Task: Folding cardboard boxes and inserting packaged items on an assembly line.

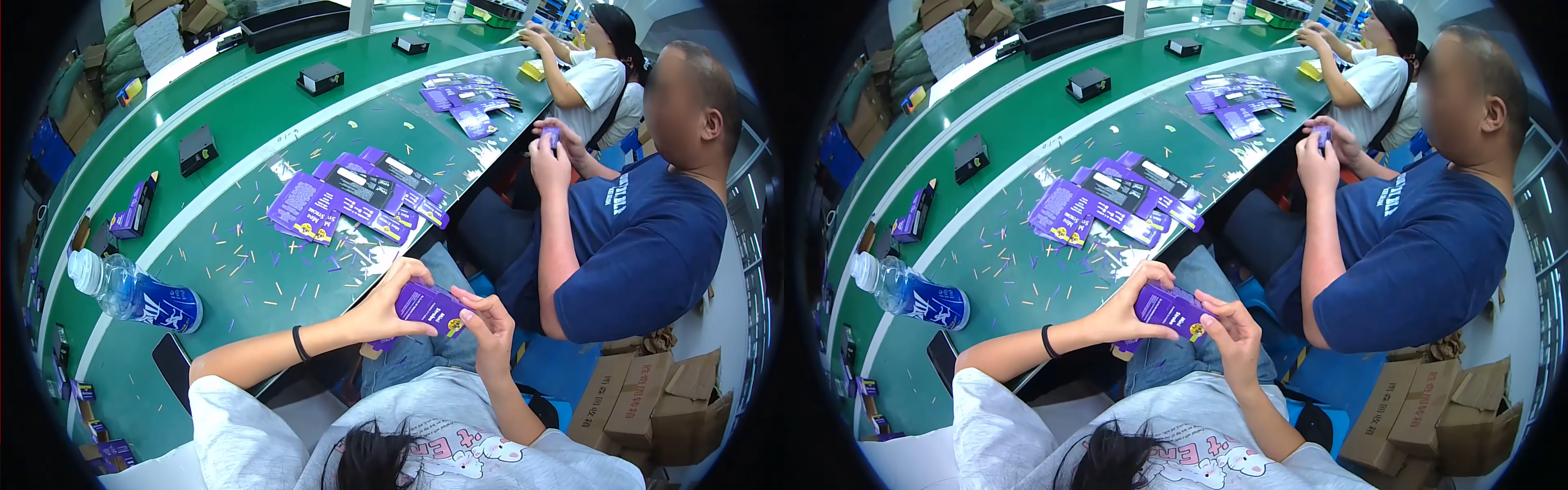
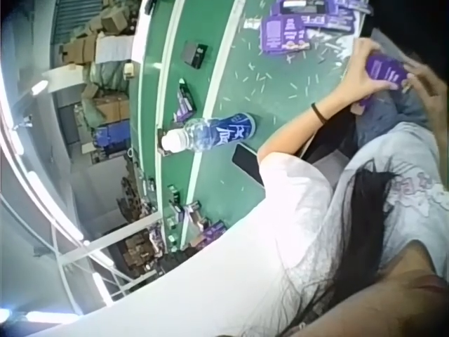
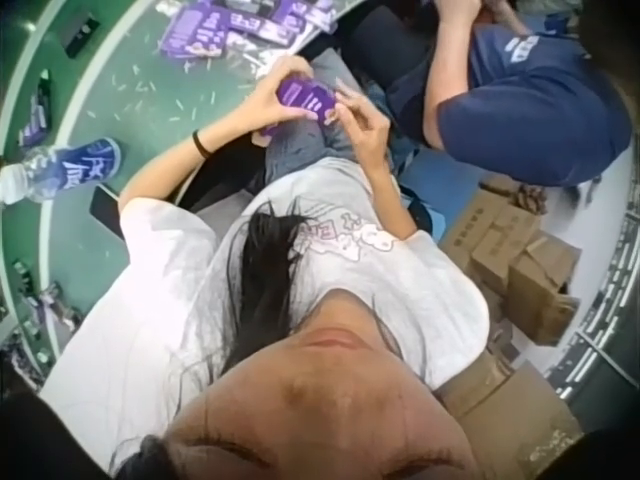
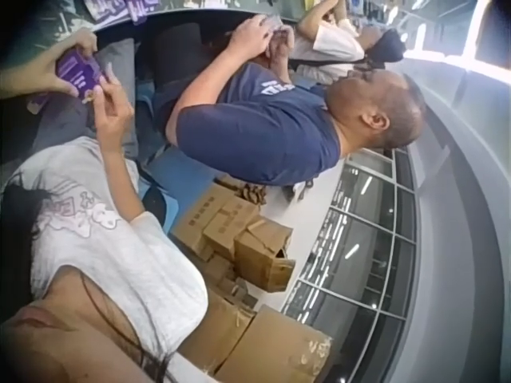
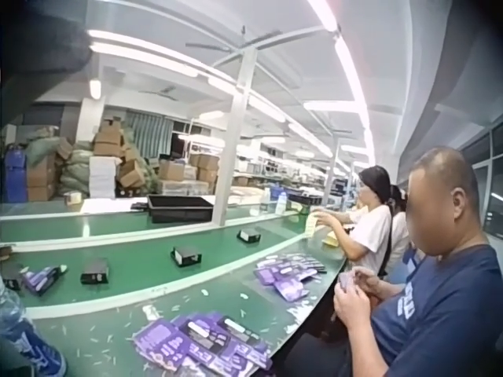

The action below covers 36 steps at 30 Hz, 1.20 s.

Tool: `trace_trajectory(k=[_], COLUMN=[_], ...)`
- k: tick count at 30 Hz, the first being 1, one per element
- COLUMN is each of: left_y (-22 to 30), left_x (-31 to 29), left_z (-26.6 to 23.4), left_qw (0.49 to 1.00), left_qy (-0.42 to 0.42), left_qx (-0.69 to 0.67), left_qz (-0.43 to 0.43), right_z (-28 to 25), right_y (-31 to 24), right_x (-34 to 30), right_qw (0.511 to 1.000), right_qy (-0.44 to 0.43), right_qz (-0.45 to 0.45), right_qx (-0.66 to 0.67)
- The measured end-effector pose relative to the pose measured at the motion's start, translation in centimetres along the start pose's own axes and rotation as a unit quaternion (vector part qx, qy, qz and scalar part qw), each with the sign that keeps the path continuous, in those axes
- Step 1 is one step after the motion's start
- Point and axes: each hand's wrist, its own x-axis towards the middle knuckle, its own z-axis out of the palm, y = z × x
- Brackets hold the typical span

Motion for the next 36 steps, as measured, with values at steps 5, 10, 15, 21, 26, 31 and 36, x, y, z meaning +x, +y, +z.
trace_trajectory(k=[5,10,15,21,26,31,36], left_y=[-0.4,-0.8,-0.8,-0.8,-0.7,-0.2,-0.3], left_x=[0.1,0.0,0.1,0.0,-0.4,-0.6,-0.6], left_z=[-0.7,-0.6,-0.5,-0.5,-0.6,-0.5,-0.7], left_qw=[0.999,0.990,0.993,0.994,0.996,0.996,0.999], left_qy=[-0.032,-0.021,-0.006,0.013,0.004,-0.004,-0.006], left_qx=[-0.016,-0.066,-0.026,-0.023,-0.019,-0.058,-0.014], left_qz=[-0.021,-0.121,-0.118,-0.108,-0.089,-0.065,-0.051], right_z=[-0.4,0.3,1.5,2.5,2.7,2.4,2.3], right_y=[0.1,-0.4,0.3,-0.5,-1.0,-0.8,-0.2], right_x=[0.0,0.2,0.0,0.9,1.6,2.3,2.2], right_qw=[0.974,0.908,0.861,0.846,0.849,0.868,0.868], right_qy=[-0.058,-0.024,0.000,-0.014,-0.023,-0.027,-0.023], right_qz=[-0.070,-0.215,-0.259,-0.264,-0.251,-0.241,-0.277], right_qx=[-0.206,-0.359,-0.438,-0.464,-0.465,-0.433,-0.412])
